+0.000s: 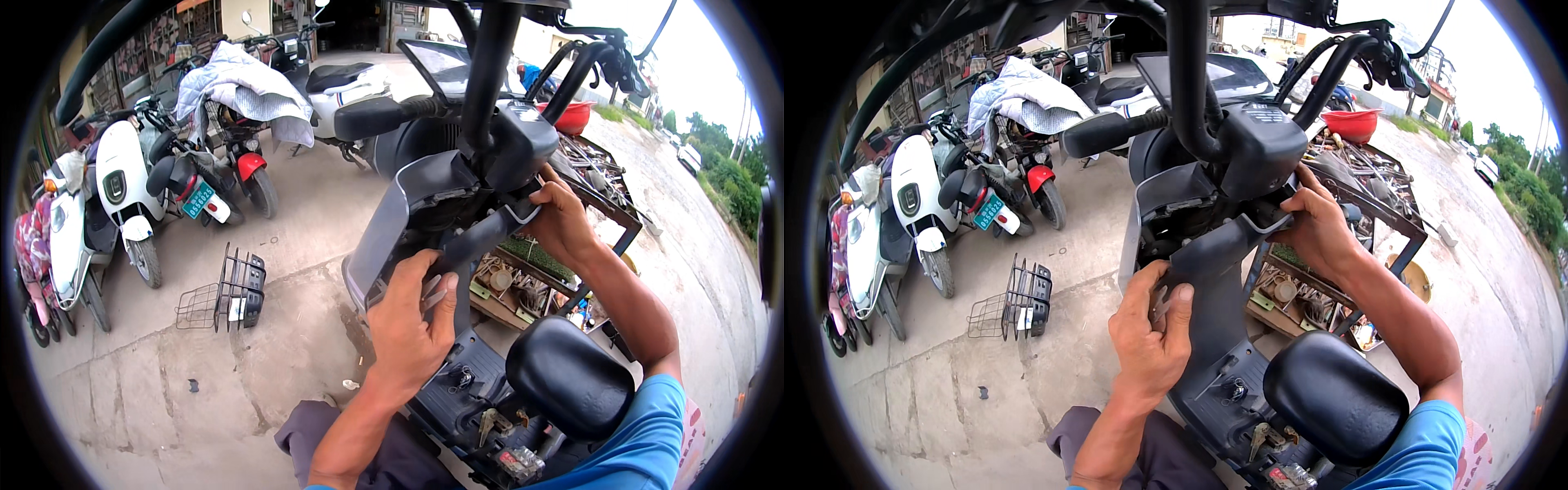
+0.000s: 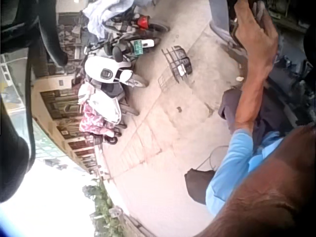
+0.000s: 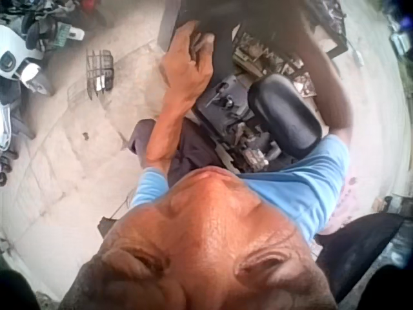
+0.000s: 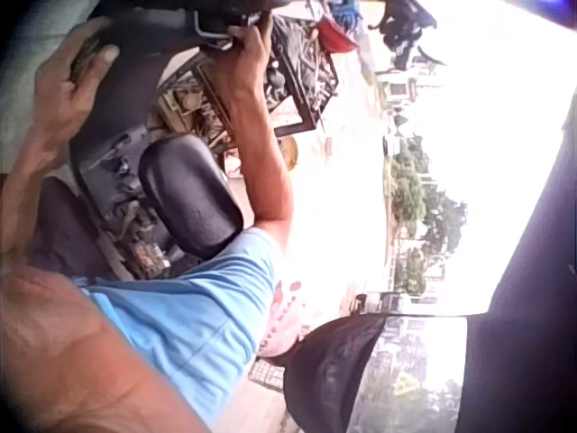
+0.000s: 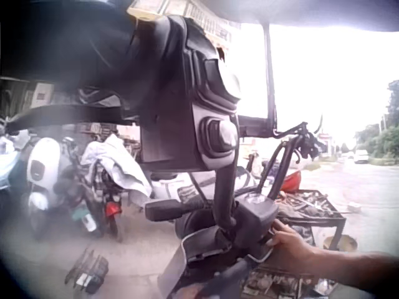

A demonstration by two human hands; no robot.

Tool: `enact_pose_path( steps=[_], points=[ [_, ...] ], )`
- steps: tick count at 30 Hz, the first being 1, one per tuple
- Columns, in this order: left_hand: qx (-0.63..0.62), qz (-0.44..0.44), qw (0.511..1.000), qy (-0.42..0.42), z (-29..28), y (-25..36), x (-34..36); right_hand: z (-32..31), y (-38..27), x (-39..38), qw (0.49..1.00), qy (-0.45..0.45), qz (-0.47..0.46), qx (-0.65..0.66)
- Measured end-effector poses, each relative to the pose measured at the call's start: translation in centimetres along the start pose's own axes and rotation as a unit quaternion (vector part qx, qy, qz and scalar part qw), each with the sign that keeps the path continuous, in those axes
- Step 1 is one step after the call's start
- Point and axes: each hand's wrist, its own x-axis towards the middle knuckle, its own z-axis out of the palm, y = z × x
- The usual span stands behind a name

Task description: The person removes screws from the front fairing of a motorcycle using a socket wrench, then pries the plastic panels apart with a metal tool and their hands to detach the front assembly.

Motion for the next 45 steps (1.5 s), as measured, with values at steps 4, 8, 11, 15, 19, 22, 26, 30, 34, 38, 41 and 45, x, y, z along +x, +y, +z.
enact_pose_path(
  steps=[4,8,11,15,19,22,26,30,34,38,41,45],
  points=[
    [-0.049,0.011,0.999,0.004,0.7,0.7,-0.4,-1.1,0.2,-1.2,0.999,0.01,-0.038,0.007],
    [-0.02,0.008,1.0,0.01,0.7,0.2,-1.3,-1.2,0.4,-0.8,0.999,0.003,-0.011,-0.036],
    [-0.031,0.029,0.999,0.025,1.0,0.5,-0.5,-1.1,0.0,-0.6,0.999,-0.006,-0.015,-0.043],
    [-0.032,0.028,0.999,-0.009,0.1,0.3,-0.7,-1.7,0.8,-1.8,1.0,0.018,-0.005,-0.006],
    [-0.018,0.035,0.999,-0.03,-0.5,0.4,-1.1,-1.3,0.6,-3.0,0.999,0.037,-0.015,-0.031],
    [-0.004,0.041,0.999,-0.027,-0.9,0.5,-1.3,-1.4,1.2,-2.8,0.999,0.023,-0.031,-0.005],
    [0.017,0.037,0.999,-0.025,-0.7,0.4,-1.8,-2.6,2.4,-3.2,0.998,0.045,-0.042,-0.021],
    [0.007,0.028,0.999,-0.027,-0.7,1.5,-2.3,-2.6,1.8,-4.1,0.997,0.057,-0.041,-0.015],
    [0.039,0.023,0.999,-0.022,0.1,1.5,-1.9,-4.5,2.1,-3.2,0.996,0.062,-0.02,-0.053],
    [0.086,-0.013,0.996,-0.017,-0.2,1.7,-1.4,-6.6,2.2,0.1,0.986,-0.011,-0.022,-0.166],
    [0.059,-0.027,0.998,-0.009,0.8,0.7,-1.0,-9.7,3.1,1.4,0.975,-0.041,-0.064,-0.21],
    [0.075,-0.062,0.994,-0.05,0.8,0.1,0.1,-12.8,3.1,2.7,0.96,-0.096,-0.036,-0.261]
  ],
)
